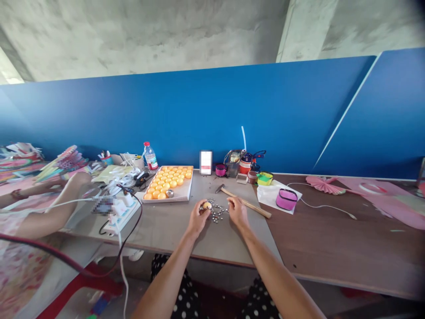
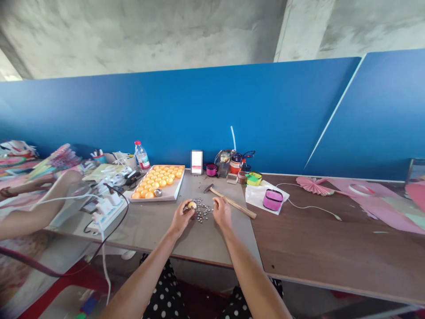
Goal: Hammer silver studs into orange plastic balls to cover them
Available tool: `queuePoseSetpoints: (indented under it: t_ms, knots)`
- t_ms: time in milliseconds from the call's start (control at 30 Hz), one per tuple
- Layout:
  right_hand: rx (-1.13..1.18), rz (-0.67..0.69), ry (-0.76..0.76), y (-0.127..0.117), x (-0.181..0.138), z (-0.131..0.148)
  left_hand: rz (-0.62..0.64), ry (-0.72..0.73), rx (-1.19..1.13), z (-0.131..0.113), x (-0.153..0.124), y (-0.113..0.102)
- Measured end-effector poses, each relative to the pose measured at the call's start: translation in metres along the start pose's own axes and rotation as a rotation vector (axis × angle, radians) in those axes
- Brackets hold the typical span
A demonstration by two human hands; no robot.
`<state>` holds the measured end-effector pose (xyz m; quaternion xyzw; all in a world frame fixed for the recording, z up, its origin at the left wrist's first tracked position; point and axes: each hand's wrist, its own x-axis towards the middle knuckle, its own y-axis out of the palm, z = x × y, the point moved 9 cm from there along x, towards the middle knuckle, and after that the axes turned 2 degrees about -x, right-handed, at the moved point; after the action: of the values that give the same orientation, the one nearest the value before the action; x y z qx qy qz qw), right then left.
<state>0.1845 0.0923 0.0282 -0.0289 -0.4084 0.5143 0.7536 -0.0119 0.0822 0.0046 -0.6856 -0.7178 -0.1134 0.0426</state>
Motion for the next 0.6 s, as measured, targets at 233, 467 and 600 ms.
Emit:
queuePoseSetpoints:
  t_ms: [233,467,600]
  knots:
    - [0.035,0.033,-0.038,0.001,0.0,0.006,0.01,-0.018,-0.007,0.001,0.0,0.002]
    - [0.06,0.071,-0.044,0.005,-0.001,0.011,0.035,-0.006,0.022,-0.002,0.0,0.004]
    - [0.099,0.054,-0.071,0.004,-0.001,0.014,0.03,0.006,0.051,-0.003,0.0,0.003]
